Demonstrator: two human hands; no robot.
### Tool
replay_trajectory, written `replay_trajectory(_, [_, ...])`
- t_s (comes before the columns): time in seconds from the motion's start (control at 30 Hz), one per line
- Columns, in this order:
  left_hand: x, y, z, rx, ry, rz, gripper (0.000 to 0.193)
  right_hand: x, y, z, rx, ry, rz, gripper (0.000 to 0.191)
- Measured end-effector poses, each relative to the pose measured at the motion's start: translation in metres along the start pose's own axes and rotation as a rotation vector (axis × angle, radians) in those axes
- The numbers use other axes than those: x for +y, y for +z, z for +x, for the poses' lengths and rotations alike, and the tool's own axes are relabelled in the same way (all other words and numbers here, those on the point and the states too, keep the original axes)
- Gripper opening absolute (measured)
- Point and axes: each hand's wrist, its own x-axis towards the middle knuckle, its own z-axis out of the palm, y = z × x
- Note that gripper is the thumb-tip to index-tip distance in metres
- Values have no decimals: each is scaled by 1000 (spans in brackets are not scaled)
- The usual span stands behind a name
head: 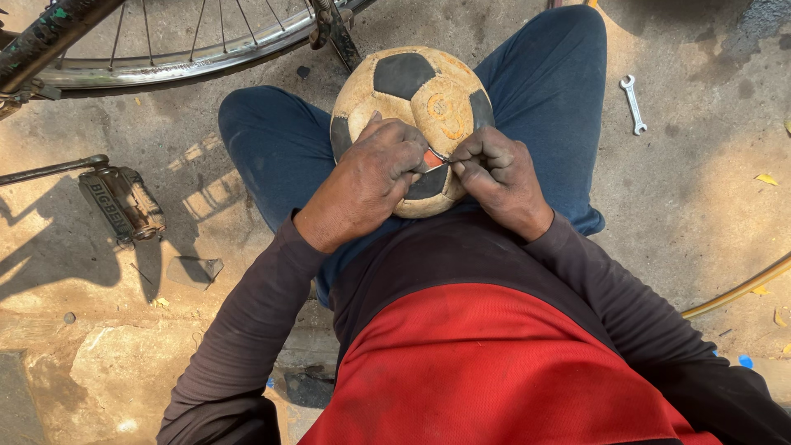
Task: The person sits on the ground and uses a small tool to scrape and clean a damaged area on a worn soccer ball. They repeatedly work on the same spot, removing loose material and smoothing the surface. The person then reaches for a container of tools and picks up a small packet.
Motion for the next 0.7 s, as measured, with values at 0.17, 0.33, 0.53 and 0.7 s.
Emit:
replay_trajectory(0.17, [-2, -3, -1, 14, 15, 17, 20, 8, -4, 0, -31, 3, 8, 9])
replay_trajectory(0.33, [-3, -1, -3, 62, 99, 106, 12, 12, -1, -1, 9, 69, 277, 9])
replay_trajectory(0.53, [-9, -9, -8, 19, 85, 34, 15, 9, 8, -5, 13, 42, 168, 7])
replay_trajectory(0.7, [-10, -8, -8, 19, 70, 21, 16, 6, 12, -2, 26, 1, 160, 8])
